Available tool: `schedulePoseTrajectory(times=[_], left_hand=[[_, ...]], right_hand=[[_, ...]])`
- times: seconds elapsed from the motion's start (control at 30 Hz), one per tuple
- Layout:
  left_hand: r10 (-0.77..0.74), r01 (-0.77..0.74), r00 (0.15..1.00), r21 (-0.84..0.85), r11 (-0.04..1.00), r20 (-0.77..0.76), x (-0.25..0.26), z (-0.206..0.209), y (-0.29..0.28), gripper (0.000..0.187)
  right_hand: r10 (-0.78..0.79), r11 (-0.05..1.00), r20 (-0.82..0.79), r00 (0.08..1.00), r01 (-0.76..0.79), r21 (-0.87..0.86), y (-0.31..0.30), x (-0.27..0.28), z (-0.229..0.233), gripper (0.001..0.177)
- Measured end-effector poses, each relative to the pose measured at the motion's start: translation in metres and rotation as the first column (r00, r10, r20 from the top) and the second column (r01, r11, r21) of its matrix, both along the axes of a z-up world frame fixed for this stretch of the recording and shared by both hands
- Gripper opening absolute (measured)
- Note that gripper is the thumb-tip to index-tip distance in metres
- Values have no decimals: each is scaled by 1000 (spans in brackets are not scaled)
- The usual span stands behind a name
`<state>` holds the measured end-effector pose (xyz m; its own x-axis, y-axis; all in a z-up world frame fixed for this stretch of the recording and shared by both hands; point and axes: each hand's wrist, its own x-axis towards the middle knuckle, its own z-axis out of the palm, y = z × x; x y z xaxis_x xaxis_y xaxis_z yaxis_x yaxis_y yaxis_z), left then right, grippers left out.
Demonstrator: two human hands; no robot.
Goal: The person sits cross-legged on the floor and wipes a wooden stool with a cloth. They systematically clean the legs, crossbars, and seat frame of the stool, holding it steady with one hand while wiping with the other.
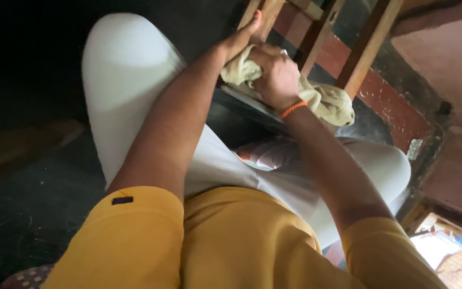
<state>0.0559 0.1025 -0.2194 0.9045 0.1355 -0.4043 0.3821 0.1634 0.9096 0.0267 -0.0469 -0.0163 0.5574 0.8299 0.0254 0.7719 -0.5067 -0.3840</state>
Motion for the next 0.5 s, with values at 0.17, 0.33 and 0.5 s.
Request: schedulePoseTrajectory(times=[0.17, 0.33, 0.5], left_hand=[[17, -17, 999, -1, 1000, -46, -18, 27, 1, 119], [-6, 11, 992, 39, 999, -122, -2, 21, 5, 120], [-92, 87, 994, -85, 993, -60, -19, 26, 9, 122]], right_hand=[[217, 976, -119, 969, -215, 28, -15, 3, 16, 49], [-10, 1000, -56, 998, 10, 7, 7, 5, -1, 39], [167, 985, -89, 982, -163, 54, -14, -9, -1, 59]])
